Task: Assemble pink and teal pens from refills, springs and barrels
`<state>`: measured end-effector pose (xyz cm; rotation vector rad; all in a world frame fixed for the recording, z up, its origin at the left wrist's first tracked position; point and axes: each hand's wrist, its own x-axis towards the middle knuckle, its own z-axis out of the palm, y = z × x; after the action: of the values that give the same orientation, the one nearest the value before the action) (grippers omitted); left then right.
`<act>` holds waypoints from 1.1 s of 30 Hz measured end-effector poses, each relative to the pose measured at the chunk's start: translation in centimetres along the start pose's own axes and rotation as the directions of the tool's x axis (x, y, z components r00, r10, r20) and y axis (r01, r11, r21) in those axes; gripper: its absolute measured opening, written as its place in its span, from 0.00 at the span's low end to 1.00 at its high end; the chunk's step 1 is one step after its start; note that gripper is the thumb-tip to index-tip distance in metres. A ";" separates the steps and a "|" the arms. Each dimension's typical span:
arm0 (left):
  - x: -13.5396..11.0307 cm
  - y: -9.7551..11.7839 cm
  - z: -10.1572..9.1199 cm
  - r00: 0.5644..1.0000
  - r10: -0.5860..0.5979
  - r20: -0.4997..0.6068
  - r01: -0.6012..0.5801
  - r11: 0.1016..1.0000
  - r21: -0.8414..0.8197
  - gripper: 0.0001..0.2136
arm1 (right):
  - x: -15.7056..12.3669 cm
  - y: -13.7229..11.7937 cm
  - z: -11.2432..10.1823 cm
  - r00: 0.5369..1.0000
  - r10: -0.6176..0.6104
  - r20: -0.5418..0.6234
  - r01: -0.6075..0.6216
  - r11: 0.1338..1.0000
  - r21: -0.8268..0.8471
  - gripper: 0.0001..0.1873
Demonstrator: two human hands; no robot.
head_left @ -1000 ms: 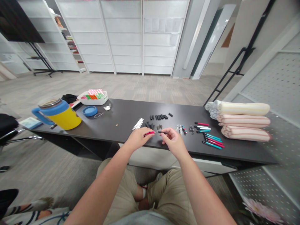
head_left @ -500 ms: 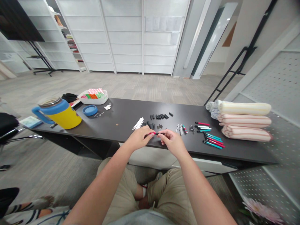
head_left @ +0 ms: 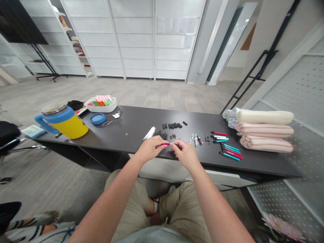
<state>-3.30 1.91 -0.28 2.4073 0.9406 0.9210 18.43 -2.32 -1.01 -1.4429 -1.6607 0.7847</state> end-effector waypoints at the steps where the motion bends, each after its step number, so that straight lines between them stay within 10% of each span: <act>1: 0.0 0.0 0.0 1.000 -0.005 -0.006 0.006 1.000 0.004 0.11 | 0.0 -0.1 0.0 1.000 -0.031 -0.006 0.031 0.998 -0.048 0.19; 33: 0.3 0.0 0.0 1.000 0.007 -0.015 -0.008 1.000 -0.027 0.11 | 0.1 -0.4 0.1 0.984 -0.177 0.012 0.176 0.968 -0.179 0.14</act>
<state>-3.20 2.13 -0.17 2.3862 0.9195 0.9491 18.16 -2.27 -0.68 -1.3912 -1.8668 0.5447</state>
